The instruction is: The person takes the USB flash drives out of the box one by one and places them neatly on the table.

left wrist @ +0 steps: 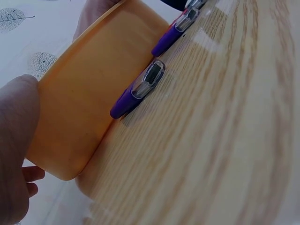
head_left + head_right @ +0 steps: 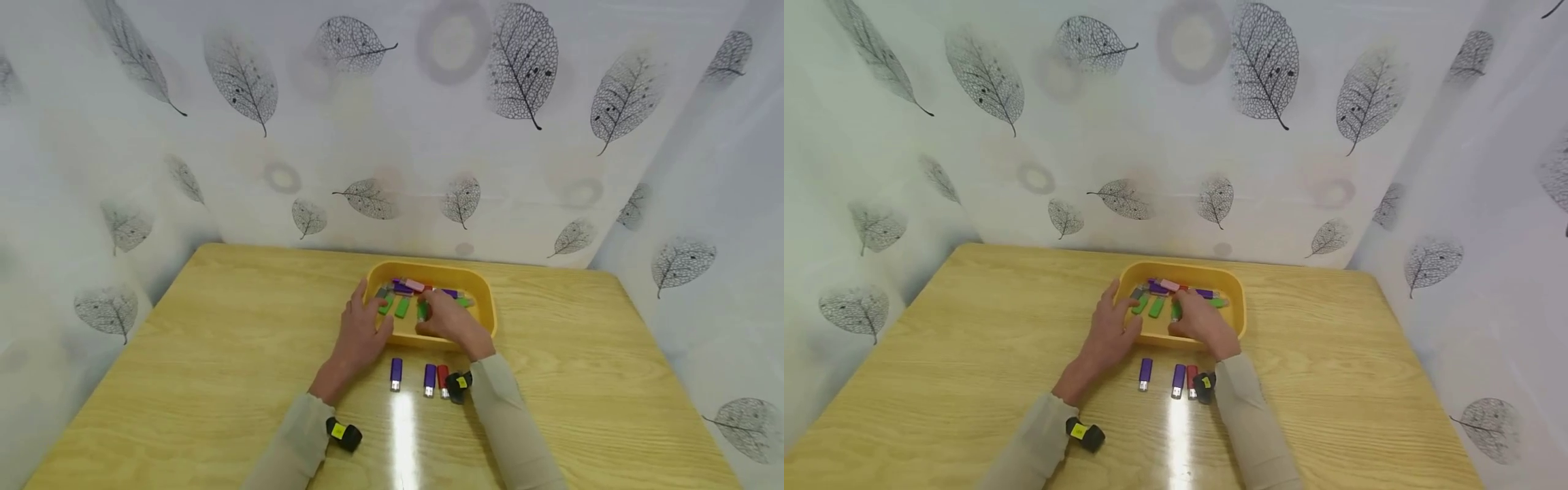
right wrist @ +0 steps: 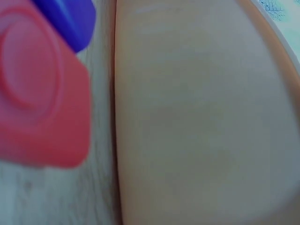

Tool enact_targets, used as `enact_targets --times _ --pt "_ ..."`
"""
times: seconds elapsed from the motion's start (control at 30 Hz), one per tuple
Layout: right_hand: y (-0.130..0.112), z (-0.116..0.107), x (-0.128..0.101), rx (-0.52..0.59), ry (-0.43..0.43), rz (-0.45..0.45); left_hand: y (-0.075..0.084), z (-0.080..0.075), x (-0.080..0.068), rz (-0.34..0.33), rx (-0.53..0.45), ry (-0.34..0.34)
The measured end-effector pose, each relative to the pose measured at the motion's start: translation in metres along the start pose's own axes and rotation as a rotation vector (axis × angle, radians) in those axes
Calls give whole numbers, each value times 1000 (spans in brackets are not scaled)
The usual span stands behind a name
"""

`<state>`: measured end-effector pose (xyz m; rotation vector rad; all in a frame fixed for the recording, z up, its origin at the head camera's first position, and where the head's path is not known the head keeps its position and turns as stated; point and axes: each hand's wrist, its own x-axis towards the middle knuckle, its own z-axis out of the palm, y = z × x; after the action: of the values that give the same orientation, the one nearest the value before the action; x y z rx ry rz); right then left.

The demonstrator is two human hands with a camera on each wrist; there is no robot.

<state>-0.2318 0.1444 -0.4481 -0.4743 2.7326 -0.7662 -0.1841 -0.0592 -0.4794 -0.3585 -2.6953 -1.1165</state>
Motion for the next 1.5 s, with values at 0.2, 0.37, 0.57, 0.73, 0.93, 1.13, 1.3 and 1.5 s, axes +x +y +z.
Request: enact_targets --times 0.2,0.37,0.57,0.73,0.93,1.13,1.3,1.5 --pt "-1 4 -7 -70 54 -25 1 2 -3 -2 11 -2" --pt "1 7 -8 -83 50 -38 1 2 -6 -5 8 -17" --pt "-2 3 -3 -78 59 -63 1 -2 -2 -6 10 18" --pt "-3 1 -5 -55 25 -47 0 -1 -3 -8 24 1" --pt "-4 3 -7 -51 37 -58 1 -1 -5 9 16 19" --pt "-3 2 -4 -57 31 -54 1 -1 -4 3 28 7" --pt "-3 1 -2 -70 34 -52 0 -1 -1 -3 29 1" --pt "-4 2 -3 -71 22 -36 -1 -2 -4 6 30 8"
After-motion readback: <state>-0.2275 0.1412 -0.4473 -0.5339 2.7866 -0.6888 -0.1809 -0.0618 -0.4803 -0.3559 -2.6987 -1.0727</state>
